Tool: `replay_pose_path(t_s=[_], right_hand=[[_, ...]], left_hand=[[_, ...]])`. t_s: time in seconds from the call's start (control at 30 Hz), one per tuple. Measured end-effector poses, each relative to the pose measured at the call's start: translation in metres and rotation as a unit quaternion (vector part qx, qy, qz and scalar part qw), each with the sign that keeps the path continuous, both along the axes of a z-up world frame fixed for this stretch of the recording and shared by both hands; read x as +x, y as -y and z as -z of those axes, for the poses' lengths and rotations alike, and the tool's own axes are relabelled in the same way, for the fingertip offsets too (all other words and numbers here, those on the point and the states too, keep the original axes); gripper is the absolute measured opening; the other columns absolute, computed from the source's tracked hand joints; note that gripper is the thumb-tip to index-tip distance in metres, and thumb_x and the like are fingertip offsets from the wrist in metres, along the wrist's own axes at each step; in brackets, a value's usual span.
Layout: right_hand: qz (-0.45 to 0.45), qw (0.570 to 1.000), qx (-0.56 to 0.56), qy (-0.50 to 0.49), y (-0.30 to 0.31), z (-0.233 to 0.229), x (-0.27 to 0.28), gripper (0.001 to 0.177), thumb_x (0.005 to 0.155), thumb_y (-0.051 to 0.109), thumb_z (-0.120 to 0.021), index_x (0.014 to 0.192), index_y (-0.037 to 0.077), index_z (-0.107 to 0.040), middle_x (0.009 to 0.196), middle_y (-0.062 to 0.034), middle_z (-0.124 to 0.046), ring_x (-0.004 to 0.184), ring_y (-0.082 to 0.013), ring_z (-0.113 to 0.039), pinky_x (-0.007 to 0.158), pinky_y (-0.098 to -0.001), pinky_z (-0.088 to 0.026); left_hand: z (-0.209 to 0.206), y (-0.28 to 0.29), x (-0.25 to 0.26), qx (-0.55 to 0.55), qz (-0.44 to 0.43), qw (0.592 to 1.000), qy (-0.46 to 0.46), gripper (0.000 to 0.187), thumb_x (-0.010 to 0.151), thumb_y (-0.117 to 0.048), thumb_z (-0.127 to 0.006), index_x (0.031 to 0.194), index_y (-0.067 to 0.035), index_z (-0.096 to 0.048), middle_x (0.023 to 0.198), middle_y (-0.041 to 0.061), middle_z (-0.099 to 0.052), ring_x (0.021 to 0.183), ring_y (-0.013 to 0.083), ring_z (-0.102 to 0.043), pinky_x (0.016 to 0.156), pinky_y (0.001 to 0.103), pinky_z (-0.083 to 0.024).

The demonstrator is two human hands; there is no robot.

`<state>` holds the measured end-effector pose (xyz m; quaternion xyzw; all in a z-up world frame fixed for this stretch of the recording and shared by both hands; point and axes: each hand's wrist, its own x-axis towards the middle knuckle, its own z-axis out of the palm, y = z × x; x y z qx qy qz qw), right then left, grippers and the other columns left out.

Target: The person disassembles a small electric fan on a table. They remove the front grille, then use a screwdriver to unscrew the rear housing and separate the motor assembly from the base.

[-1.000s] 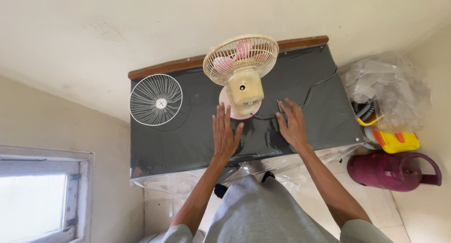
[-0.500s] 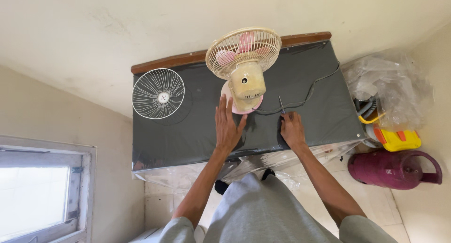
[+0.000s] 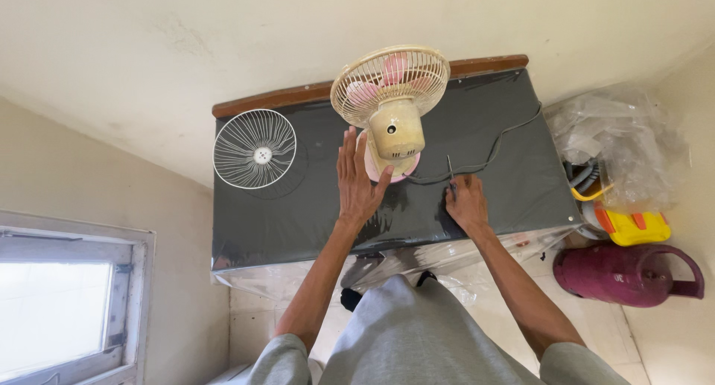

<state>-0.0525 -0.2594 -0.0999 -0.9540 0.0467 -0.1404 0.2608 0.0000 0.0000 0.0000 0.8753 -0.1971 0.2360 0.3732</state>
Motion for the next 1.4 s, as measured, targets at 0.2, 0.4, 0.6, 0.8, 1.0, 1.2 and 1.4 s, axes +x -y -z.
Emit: replay_pose_path(t_s=[0.2, 0.4, 0.6, 0.8, 1.0, 1.2, 1.4], right_hand=[[-0.056, 0.977, 0.171, 0.115, -0.017, -0.051, 0.042, 0.026, 0.098, 0.009, -0.063, 0.123, 0.003, -0.062, 0.125, -0.0177, -0.060, 0.113, -0.0341, -0.060, 0.088, -0.0433, -0.052], [-0.133, 0.943, 0.215, 0.216, -0.021, -0.105, 0.096, 0.055, 0.111, 0.037, -0.056, 0.157, 0.014, -0.038, 0.164, -0.0183, -0.031, 0.152, -0.0371, -0.037, 0.119, -0.0484, -0.044], [-0.204, 0.929, 0.194, 0.240, -0.023, -0.115, 0.146, 0.075, 0.109, 0.047, -0.060, 0.169, 0.023, -0.023, 0.175, -0.0168, -0.010, 0.163, -0.0395, -0.013, 0.134, -0.0559, -0.024], [-0.160, 0.939, 0.243, 0.182, -0.022, -0.103, 0.171, 0.077, 0.105, 0.058, -0.059, 0.167, 0.025, -0.028, 0.169, -0.0196, -0.018, 0.162, -0.0390, -0.020, 0.134, -0.0563, -0.028], [-0.138, 0.952, 0.231, 0.146, -0.025, -0.107, 0.181, 0.074, 0.103, 0.059, -0.056, 0.165, 0.025, -0.032, 0.169, -0.0224, -0.018, 0.159, -0.0417, -0.020, 0.128, -0.0567, -0.026], [-0.138, 0.963, 0.207, 0.106, -0.033, -0.121, 0.194, 0.073, 0.104, 0.061, -0.055, 0.164, 0.026, -0.033, 0.168, -0.0228, -0.021, 0.156, -0.0424, -0.028, 0.126, -0.0555, -0.033], [-0.117, 0.973, 0.197, 0.038, -0.039, -0.136, 0.204, 0.072, 0.101, 0.058, -0.056, 0.162, 0.027, -0.034, 0.165, -0.0241, -0.021, 0.151, -0.0444, -0.030, 0.115, -0.0547, -0.042]], left_hand=[[-0.021, 0.002, 0.018, 0.066, 0.018, 0.995, 0.077, 0.091, 0.094, -0.063, -0.064, 0.160, -0.011, -0.030, 0.168, 0.017, -0.023, 0.160, 0.0341, -0.018, 0.131, 0.057, -0.014], [-0.036, -0.004, 0.064, 0.023, -0.037, 0.992, 0.121, 0.083, 0.098, -0.057, -0.064, 0.165, -0.022, -0.029, 0.175, 0.017, -0.013, 0.164, 0.0393, -0.010, 0.134, 0.062, -0.014], [-0.044, -0.012, 0.099, -0.082, 0.063, 0.993, 0.051, 0.080, 0.096, -0.041, -0.077, 0.162, -0.024, -0.036, 0.168, 0.025, -0.018, 0.158, 0.0463, -0.020, 0.128, 0.058, -0.030], [-0.044, -0.012, 0.119, -0.096, 0.064, 0.993, 0.033, 0.072, 0.098, -0.035, -0.078, 0.159, -0.030, -0.041, 0.150, 0.021, -0.042, 0.142, 0.0411, -0.045, 0.115, 0.051, -0.048], [-0.039, -0.014, 0.132, -0.096, 0.056, 0.993, 0.029, 0.069, 0.101, -0.032, -0.072, 0.161, -0.029, -0.038, 0.150, 0.019, -0.048, 0.137, 0.0373, -0.048, 0.115, 0.050, -0.047], [-0.031, -0.018, 0.148, -0.110, 0.051, 0.992, -0.016, 0.065, 0.104, -0.039, -0.065, 0.161, -0.026, -0.037, 0.156, 0.019, -0.046, 0.142, 0.0386, -0.044, 0.117, 0.052, -0.043], [-0.020, -0.021, 0.165, -0.115, 0.045, 0.990, -0.063, 0.064, 0.105, -0.042, -0.060, 0.162, -0.023, -0.036, 0.158, 0.019, -0.047, 0.141, 0.0397, -0.043, 0.119, 0.054, -0.039]])
